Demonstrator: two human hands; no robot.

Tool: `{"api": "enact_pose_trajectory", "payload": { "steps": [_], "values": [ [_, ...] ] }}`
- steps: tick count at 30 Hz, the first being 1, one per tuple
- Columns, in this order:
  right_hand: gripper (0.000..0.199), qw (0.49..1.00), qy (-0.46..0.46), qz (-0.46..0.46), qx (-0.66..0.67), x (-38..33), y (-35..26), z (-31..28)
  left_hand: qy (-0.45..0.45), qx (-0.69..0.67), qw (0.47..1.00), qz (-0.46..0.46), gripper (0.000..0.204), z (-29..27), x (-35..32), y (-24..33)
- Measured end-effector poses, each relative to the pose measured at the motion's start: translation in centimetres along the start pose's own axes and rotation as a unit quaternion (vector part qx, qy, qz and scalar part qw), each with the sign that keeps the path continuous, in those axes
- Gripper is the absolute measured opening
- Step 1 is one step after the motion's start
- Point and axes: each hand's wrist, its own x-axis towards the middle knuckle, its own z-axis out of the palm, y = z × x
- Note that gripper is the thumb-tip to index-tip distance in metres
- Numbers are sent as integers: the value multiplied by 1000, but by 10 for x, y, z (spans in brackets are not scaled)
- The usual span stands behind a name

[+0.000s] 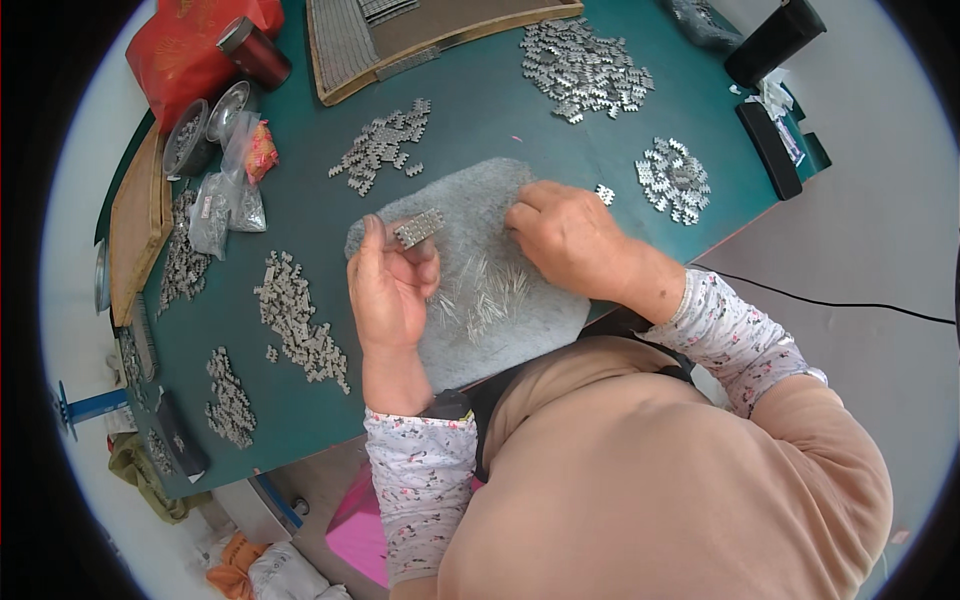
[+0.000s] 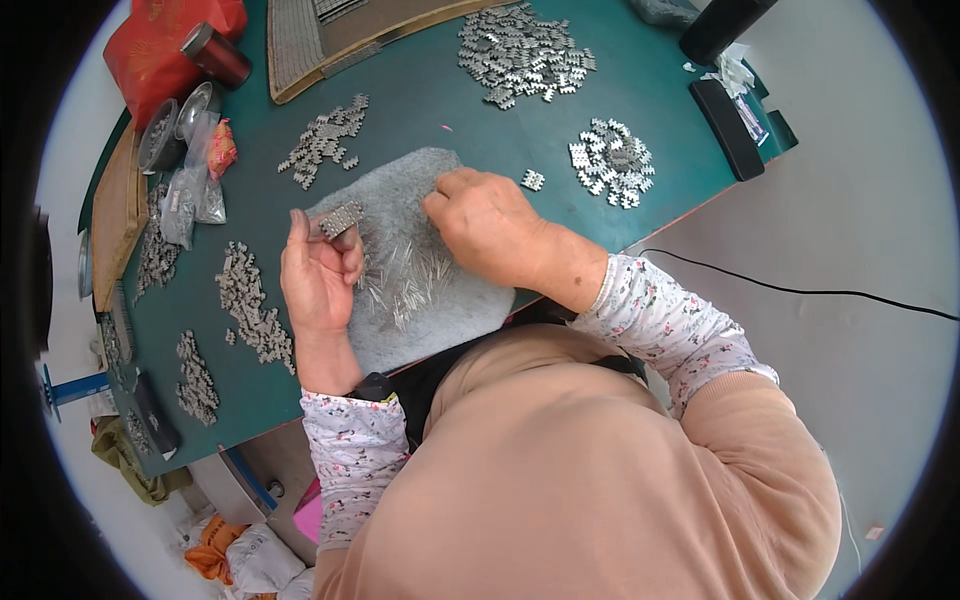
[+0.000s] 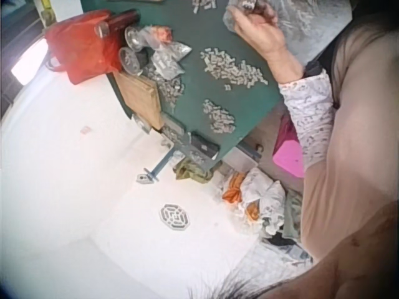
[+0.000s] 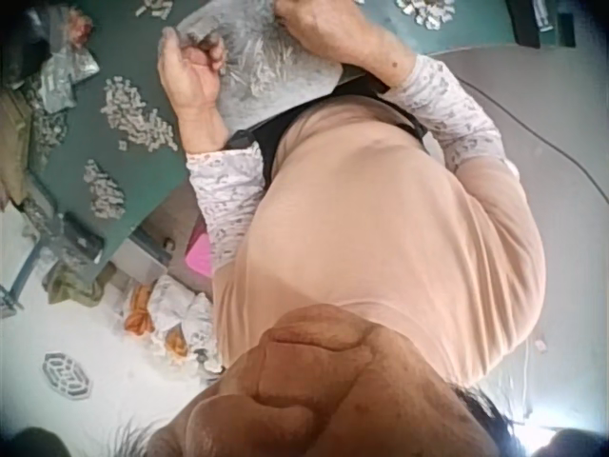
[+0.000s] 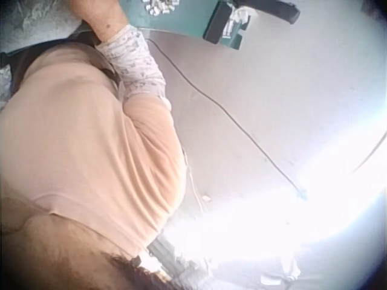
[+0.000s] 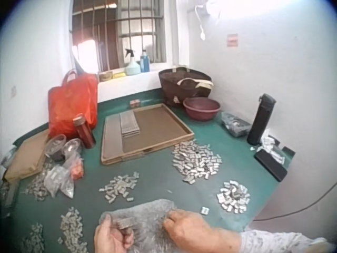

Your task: The person picks up a metal zipper slider and a pin by hand, then inserts the pin into the slider. They repeat this process, assembling several components one by one before placing them on the table.

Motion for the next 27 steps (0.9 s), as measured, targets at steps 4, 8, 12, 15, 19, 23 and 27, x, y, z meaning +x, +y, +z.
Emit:
{"api": "enact_pose_trajectory", "payload": {
  "steps": [4, 8, 12, 15, 19, 23, 27],
  "values": [
    [9, 999, -1, 36, 13, 4, 1, -4, 23, 9, 1000, -12, 49, 5, -2, 2],
    [12, 1000, 1, -11, 0, 5, 4, -1, 34, 0, 999, -21, 49, 5, -2, 2],
    [15, 1000, -21, -14, -17, 5, 4, -1, 0, -12, 1000, -11, 44, 0, -1, 1],
    [16, 999, -31, 25, 14, 6, 3, -5, -10, 43, 999, -8, 38, 2, -3, 1],
    [18, 993, 52, 43, 99, 19, -7, -17, -61, 87, 994, -16, 31, 10, -5, -4],
    [14, 981, 66, 16, 184, 26, -8, -17, -124, 139, 982, -31, 22, 28, -8, -7],
    [8, 975, 82, 16, 205, 22, -6, -21, -83, 143, 985, -39, 23, 46, -8, -2]
  ]
}}
